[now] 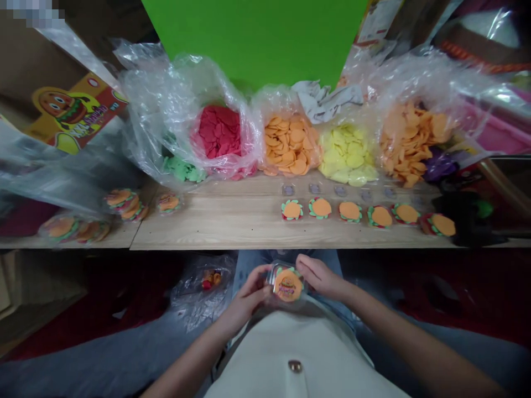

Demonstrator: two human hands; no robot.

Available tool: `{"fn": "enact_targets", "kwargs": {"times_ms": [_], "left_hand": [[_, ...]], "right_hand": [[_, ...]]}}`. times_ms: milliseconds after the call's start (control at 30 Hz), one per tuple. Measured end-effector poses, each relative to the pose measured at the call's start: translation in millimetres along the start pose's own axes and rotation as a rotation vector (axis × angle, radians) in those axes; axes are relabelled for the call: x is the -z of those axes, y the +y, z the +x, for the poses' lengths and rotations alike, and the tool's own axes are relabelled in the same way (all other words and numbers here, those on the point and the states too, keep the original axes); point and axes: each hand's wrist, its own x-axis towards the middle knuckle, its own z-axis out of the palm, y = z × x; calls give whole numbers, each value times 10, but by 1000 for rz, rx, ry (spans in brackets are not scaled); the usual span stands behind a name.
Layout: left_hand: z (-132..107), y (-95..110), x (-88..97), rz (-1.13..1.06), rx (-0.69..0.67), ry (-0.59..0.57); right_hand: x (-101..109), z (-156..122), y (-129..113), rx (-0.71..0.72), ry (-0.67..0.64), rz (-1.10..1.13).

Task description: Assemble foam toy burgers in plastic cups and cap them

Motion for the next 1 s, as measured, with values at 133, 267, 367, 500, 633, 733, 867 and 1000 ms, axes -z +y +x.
{"fn": "enact_targets", "kwargs": {"times_ms": [133,267,367,500,633,733,867,1000], "left_hand": [[55,185,32,376,-83,-59],[61,201,68,403,7,-107],[24,193,86,437,-14,-59],[6,217,88,486,-37,-78],[7,222,106,581,-88,-87],[68,256,117,706,-181,-54],[278,291,52,546,-130,-84],[383,108,-52,185,8,13]], "right_hand": [[-36,16,-77,84,-159,-156],[-242,-111,-25,-7,-79,-22],[-385,-217,34,-19,29,-8],[-472,-218,41,1,77,-30],[-459,-135,3,18,40,34],[-368,-34,-22,21,20,66],[-114,174,-60,66,-62,13],[2,204,-41,14,-85,-64]]}}
